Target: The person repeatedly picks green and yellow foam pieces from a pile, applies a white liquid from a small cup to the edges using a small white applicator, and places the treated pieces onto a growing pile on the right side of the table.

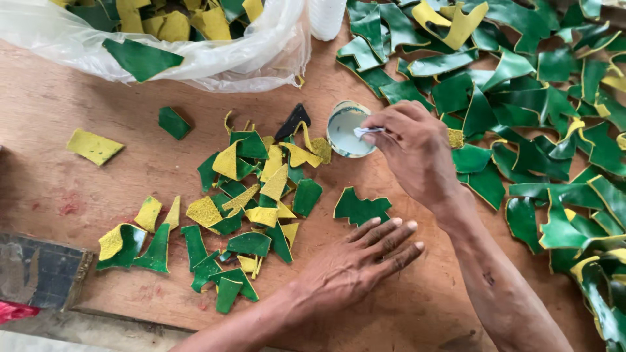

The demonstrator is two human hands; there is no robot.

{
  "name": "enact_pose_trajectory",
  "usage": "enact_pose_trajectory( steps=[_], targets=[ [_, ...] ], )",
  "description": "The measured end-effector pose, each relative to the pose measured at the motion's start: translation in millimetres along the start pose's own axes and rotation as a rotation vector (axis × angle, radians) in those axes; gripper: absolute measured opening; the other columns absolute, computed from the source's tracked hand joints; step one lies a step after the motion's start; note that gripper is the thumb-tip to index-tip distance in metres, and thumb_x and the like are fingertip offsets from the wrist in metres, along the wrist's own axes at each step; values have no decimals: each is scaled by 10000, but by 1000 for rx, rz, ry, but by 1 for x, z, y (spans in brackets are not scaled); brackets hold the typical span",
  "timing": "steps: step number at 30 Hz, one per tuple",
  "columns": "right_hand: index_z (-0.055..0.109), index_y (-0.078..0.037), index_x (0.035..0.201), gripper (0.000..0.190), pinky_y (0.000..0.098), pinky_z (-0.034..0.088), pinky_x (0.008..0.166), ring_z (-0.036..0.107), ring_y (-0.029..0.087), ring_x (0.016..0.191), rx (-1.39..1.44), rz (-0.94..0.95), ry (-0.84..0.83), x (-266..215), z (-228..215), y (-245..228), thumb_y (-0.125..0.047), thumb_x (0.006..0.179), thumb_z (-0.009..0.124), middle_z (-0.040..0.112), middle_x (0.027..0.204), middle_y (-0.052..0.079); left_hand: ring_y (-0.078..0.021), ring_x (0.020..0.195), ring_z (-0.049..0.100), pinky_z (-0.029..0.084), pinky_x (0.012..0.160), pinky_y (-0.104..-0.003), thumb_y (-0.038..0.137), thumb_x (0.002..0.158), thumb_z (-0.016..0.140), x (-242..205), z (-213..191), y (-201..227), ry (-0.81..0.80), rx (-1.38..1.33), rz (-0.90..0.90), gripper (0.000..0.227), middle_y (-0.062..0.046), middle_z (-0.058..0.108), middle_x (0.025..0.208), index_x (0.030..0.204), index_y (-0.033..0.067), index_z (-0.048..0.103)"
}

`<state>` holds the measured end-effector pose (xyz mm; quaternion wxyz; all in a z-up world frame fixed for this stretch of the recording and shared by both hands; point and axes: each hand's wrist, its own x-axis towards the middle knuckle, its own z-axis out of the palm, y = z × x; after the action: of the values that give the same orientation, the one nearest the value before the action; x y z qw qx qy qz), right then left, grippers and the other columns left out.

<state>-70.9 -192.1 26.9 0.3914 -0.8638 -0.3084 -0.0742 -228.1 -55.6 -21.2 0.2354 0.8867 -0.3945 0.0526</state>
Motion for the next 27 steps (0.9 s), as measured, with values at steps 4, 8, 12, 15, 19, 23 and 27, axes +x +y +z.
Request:
enact_pose_trajectory(
  steps=[4, 8, 12, 15, 19, 23, 27],
  targets=[
    [763, -89, 1027, 190, 392, 509, 837, 600, 284, 926, -173, -208, -51, 21, 20, 10, -43, 845, 796, 720, 956, 74, -403, 1477, 371, 283, 1229, -511, 302, 933, 617, -8, -3, 7, 59, -174, -337, 652, -255, 432, 1559, 1455, -64, 480],
    [769, -96, 1009, 202, 392, 501, 863, 572, 280, 922, -283, -247, -162, 31, 27, 22, -17, 823, 779, 709, 915, 53, -394, 1452, 379, 259, 1235, -548, 393, 938, 639, -10, -2, 5, 59, -101, -349, 688, -250, 440, 1528, 1407, -97, 523],
    [773, -70, 1080, 285, 395, 485, 892, 551, 289, 939, -267, -295, -156, 32, 20, 22, 3, 805, 768, 693, 954, 67, -360, 1478, 350, 192, 1238, -601, 414, 923, 607, -14, 4, 6, 17, 21, -310, 704, -223, 429, 1552, 1403, -94, 515],
    [788, -107, 1038, 239, 385, 477, 865, 549, 279, 937, -218, -276, -121, 34, 9, 14, 1, 826, 764, 685, 978, 68, -399, 1499, 298, 174, 1208, -589, 407, 924, 582, -12, 10, 2, -11, 42, -301, 658, -212, 413, 1578, 1376, -68, 523],
    [775, -93, 1103, 239, 374, 481, 839, 550, 278, 944, -158, -225, -120, 29, -1, 5, -3, 882, 756, 685, 981, 65, -399, 1506, 300, 203, 1252, -557, 418, 940, 607, -3, 17, -20, 51, 14, -164, 649, -198, 421, 1567, 1431, -1, 540],
    [753, -66, 1115, 200, 378, 478, 831, 552, 283, 955, -150, -203, -68, 27, 2, 8, -26, 919, 761, 670, 993, 85, -413, 1420, 388, 328, 1181, -509, 399, 867, 697, -2, 14, -29, 58, -216, -195, 650, -242, 487, 1437, 1360, -4, 569],
    [713, -44, 1048, 120, 399, 478, 840, 564, 298, 952, -146, -178, -47, 26, 13, 17, -15, 935, 744, 666, 984, 91, -372, 1303, 486, 401, 1127, -499, 330, 839, 754, -6, 4, -27, 96, -219, -157, 626, -186, 558, 1282, 1335, -14, 590]
  ],
)
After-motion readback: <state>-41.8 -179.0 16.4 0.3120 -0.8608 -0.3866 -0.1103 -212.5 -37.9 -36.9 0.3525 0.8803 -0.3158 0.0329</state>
